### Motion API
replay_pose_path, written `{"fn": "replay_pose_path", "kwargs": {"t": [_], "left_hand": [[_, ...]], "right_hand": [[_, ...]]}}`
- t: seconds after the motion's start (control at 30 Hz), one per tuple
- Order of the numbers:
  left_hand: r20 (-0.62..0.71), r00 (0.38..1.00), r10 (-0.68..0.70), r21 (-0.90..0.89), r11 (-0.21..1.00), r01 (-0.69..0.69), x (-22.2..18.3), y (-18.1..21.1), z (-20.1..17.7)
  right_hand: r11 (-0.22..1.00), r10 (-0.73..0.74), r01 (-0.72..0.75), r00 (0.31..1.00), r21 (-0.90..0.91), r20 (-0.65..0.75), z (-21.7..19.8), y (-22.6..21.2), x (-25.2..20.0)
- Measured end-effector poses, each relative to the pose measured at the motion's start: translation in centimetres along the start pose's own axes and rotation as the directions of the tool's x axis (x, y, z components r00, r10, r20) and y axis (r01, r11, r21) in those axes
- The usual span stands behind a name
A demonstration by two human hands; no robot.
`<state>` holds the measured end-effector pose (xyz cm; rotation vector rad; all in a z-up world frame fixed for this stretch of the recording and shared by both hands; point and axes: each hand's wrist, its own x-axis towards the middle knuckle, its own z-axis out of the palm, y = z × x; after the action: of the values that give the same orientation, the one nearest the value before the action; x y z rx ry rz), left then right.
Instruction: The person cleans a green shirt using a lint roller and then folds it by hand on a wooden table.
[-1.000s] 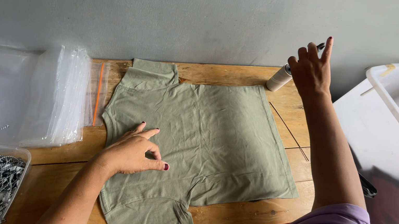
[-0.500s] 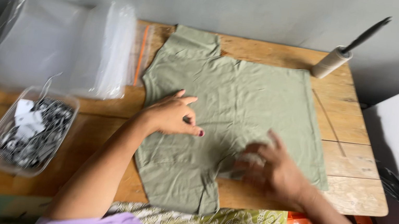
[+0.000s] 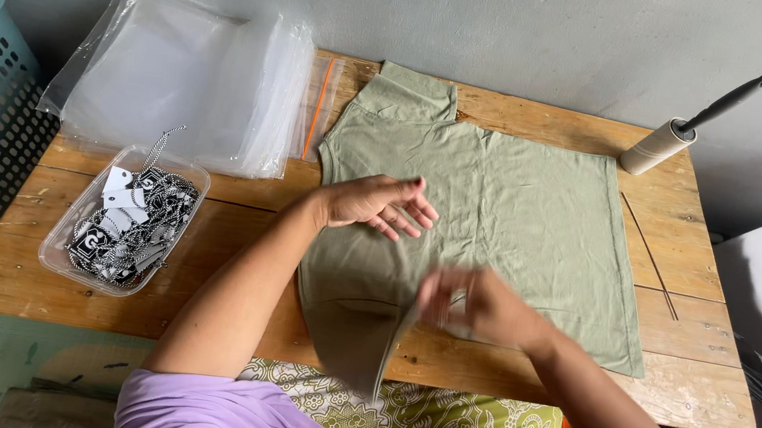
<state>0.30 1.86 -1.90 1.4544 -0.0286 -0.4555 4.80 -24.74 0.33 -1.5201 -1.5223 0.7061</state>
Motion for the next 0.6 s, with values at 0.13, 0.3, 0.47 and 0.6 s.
{"fn": "replay_pose_path", "kwargs": {"t": [0.13,0.3,0.47,0.6], "left_hand": [[0.036,0.999,-0.017,-0.251,0.968,0.026,1.3,-2.2,-2.4],[-0.194,0.978,-0.08,-0.206,0.978,0.04,5.5,-8.5,-8.2],[-0.369,0.929,0.039,0.031,0.999,-0.03,3.0,-3.9,-2.6],[-0.394,0.908,0.143,0.142,0.985,-0.094,1.5,-1.0,0.0]], "right_hand": [[0.978,0.197,-0.138,0.869,0.16,-0.453,-4.3,4.0,1.9],[0.736,0.422,-0.585,0.79,-0.341,-0.445,-6.0,-2.1,-3.4],[0.537,0.472,-0.614,0.787,-0.578,-0.396,-6.4,2.2,-16.7],[0.461,0.419,-0.717,0.695,-0.523,-0.584,-6.7,5.5,-24.1]]}}
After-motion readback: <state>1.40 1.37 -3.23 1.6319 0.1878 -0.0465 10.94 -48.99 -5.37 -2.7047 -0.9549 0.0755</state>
